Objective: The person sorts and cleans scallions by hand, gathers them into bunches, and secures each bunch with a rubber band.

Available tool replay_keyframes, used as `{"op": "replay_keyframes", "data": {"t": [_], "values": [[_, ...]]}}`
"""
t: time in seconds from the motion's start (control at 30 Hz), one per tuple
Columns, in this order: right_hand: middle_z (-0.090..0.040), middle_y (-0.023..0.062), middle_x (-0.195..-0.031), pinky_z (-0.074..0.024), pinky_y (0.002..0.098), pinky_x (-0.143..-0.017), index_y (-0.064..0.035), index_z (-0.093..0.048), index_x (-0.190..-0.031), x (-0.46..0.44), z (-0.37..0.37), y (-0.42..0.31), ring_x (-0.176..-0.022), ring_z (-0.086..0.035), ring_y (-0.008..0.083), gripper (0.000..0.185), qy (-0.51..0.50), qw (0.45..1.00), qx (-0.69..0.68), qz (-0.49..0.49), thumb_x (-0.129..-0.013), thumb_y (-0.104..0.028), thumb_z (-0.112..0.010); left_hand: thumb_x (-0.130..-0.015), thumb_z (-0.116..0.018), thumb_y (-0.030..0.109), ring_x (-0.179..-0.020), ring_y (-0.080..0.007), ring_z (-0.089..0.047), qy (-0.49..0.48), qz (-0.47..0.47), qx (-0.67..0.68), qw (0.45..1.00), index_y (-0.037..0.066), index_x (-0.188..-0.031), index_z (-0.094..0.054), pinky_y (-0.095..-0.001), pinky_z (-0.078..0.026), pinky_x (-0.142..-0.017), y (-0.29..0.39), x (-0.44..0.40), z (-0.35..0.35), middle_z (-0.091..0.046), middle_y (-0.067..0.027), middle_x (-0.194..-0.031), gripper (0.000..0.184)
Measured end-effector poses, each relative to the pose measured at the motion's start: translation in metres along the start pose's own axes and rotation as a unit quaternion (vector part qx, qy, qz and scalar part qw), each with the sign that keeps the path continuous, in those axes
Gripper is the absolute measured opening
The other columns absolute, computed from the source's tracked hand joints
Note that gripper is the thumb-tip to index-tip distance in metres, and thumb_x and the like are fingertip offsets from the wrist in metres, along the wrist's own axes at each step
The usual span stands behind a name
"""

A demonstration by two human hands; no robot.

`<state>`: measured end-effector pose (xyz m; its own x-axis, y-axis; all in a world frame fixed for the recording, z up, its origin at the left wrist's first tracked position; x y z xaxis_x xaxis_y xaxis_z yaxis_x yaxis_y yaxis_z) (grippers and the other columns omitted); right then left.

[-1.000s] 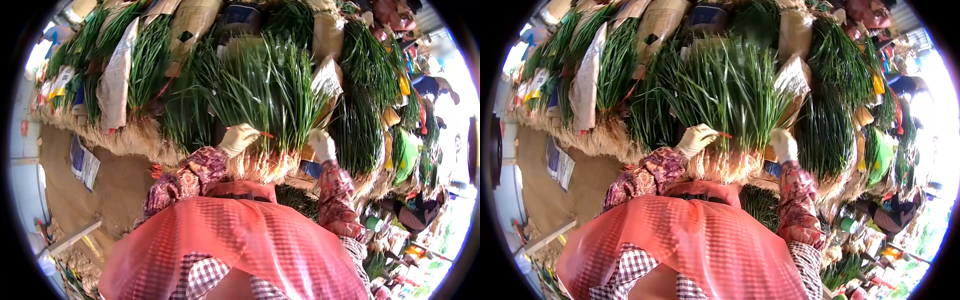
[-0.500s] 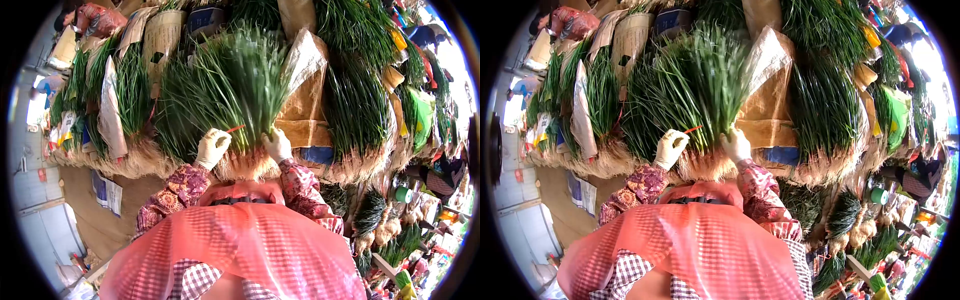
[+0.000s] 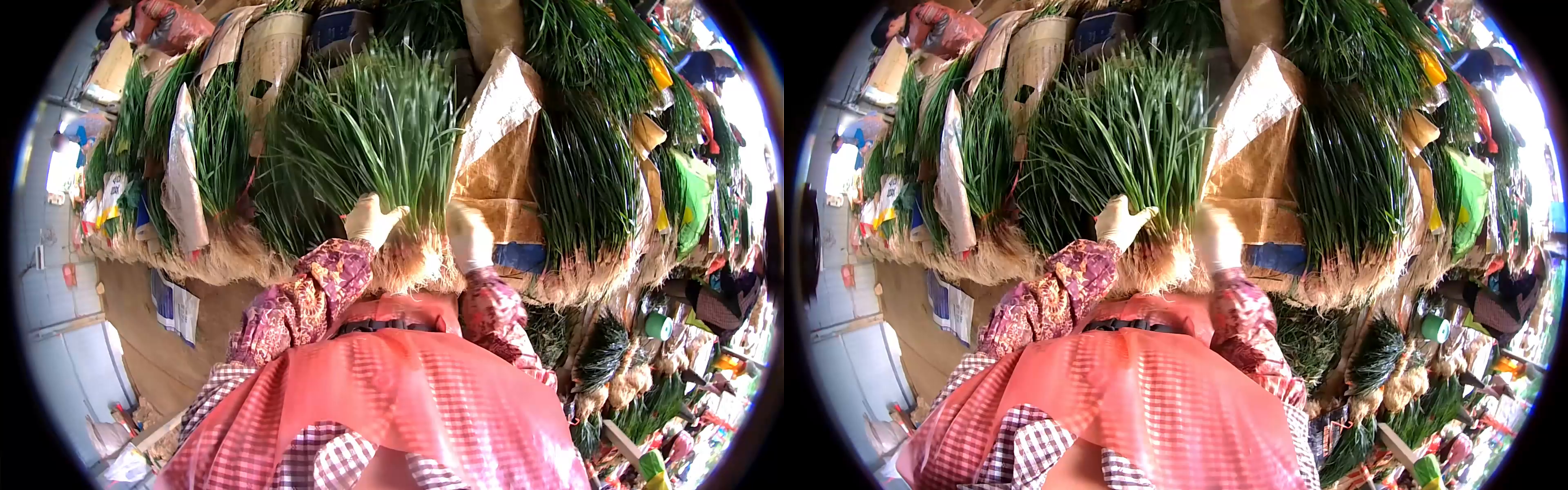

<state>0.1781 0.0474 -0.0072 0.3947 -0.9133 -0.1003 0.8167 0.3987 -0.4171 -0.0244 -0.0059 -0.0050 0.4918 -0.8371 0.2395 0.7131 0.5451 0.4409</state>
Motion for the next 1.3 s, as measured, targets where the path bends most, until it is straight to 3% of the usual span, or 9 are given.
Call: {"op": "replay_keyframes", "data": {"t": [0.17,0.3,0.4,0.6,0.77,0.83,1.07,1.17,1.3], "values": [[-0.069,0.0115,-0.085,-0.0537,0.0307,-0.068,-0.0071,-0.068,-0.097,-0.003,-0.029,0.057,-0.081,-0.066,0.0206,0.025,-0.242,0.969,-0.018,-0.040,-0.087,-0.028,-0.061,-0.069,-0.068,0.066,-0.065,-0.0271,-0.060,-0.027,0.014,-0.016,0.999,0.000,-0.075,-0.052,-0.0390,-0.049,-0.061,0.002,0.000,0.005,-0.059,-0.0154,-0.073,0.068],[-0.070,0.0071,-0.086,-0.0548,0.0298,-0.063,-0.0036,-0.069,-0.097,-0.017,0.017,0.036,-0.071,-0.065,0.0143,0.019,-0.205,0.828,-0.479,-0.205,-0.089,-0.017,-0.059,-0.076,-0.069,0.057,-0.067,-0.0201,-0.057,-0.009,-0.059,0.046,0.997,0.000,-0.073,-0.049,-0.0341,-0.048,-0.061,-0.010,0.016,0.028,-0.055,-0.0121,-0.073,0.061],[-0.070,0.0092,-0.082,-0.0541,0.0286,-0.061,-0.0040,-0.070,-0.091,-0.024,0.020,-0.008,-0.065,-0.065,0.0155,0.025,-0.212,0.936,-0.279,-0.022,-0.089,-0.027,-0.060,-0.081,-0.073,0.014,-0.068,-0.0080,-0.055,0.035,-0.075,0.375,0.923,0.004,-0.077,-0.055,-0.0231,-0.046,-0.062,-0.036,0.044,0.055,-0.057,-0.0023,-0.073,0.021],[-0.066,0.0085,-0.075,-0.0539,0.0335,-0.063,-0.0072,-0.068,-0.091,-0.034,0.017,-0.119,-0.060,-0.062,0.0199,0.027,-0.189,0.967,-0.056,0.161,-0.091,-0.031,-0.057,-0.085,-0.066,0.009,-0.078,-0.0101,-0.059,0.057,-0.190,0.439,0.876,0.003,-0.087,-0.062,-0.0267,-0.049,-0.072,-0.020,0.049,0.056,-0.063,-0.0019,-0.084,0.008],[-0.067,0.0067,-0.073,-0.0479,0.0237,-0.051,-0.0008,-0.068,-0.088,-0.040,0.022,-0.121,-0.058,-0.060,0.0104,0.016,-0.296,0.844,-0.432,-0.117,-0.089,-0.014,-0.060,-0.090,-0.059,0.010,-0.084,-0.0103,-0.056,-0.034,-0.160,0.501,0.850,0.001,-0.096,-0.063,-0.0262,-0.046,-0.077,-0.039,0.024,0.041,-0.057,-0.0019,-0.092,0.012],[-0.067,0.0106,-0.071,-0.0525,0.0320,-0.056,-0.0059,-0.071,-0.088,-0.034,-0.009,-0.122,-0.056,-0.063,0.0204,0.017,-0.215,0.918,-0.307,0.129,-0.084,-0.021,-0.064,-0.082,-0.066,0.006,-0.083,-0.0179,-0.060,0.071,-0.287,0.378,0.877,0.006,-0.098,-0.064,-0.0305,-0.049,-0.074,-0.036,0.028,0.051,-0.060,-0.0067,-0.087,0.016],[-0.063,0.0108,-0.068,-0.0491,0.0303,-0.054,-0.0053,-0.068,-0.075,-0.046,0.012,-0.173,-0.056,-0.060,0.0199,0.017,-0.128,0.923,-0.066,0.357,-0.083,-0.018,-0.060,-0.081,-0.067,0.008,-0.072,-0.0244,-0.059,0.092,-0.265,0.337,0.899,0.007,-0.090,-0.061,-0.0318,-0.049,-0.064,-0.055,0.016,0.025,-0.058,-0.0077,-0.075,0.010],[-0.063,0.0086,-0.068,-0.0512,0.0334,-0.056,-0.0051,-0.066,-0.082,-0.056,0.005,-0.158,-0.059,-0.062,0.0195,0.027,-0.152,0.925,-0.122,0.327,-0.090,-0.029,-0.056,-0.083,-0.065,0.010,-0.068,-0.0247,-0.060,0.084,-0.263,0.281,0.919,0.006,-0.088,-0.062,-0.0309,-0.049,-0.061,-0.068,0.000,0.008,-0.058,-0.0084,-0.073,0.008],[-0.070,0.0070,-0.088,-0.0505,0.0239,-0.055,-0.0027,-0.067,-0.098,0.004,0.026,-0.080,-0.062,-0.059,0.0085,0.027,-0.452,0.820,-0.347,-0.061,-0.098,-0.020,-0.046,-0.085,-0.060,-0.003,-0.076,-0.0131,-0.063,0.072,-0.280,0.411,0.865,0.002,-0.087,-0.066,-0.0256,-0.051,-0.066,-0.055,-0.003,0.030,-0.062,-0.0039,-0.080,0.008]]}}
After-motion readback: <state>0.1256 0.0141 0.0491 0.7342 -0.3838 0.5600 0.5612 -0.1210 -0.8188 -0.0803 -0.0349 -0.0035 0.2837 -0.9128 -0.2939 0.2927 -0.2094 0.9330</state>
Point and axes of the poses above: each hand's wrist, its own x-axis away from the middle knuckle, its own z-axis out of the back of the hand, y = z × x, the point moved 3 cm from there along -x, towards the middle knuckle
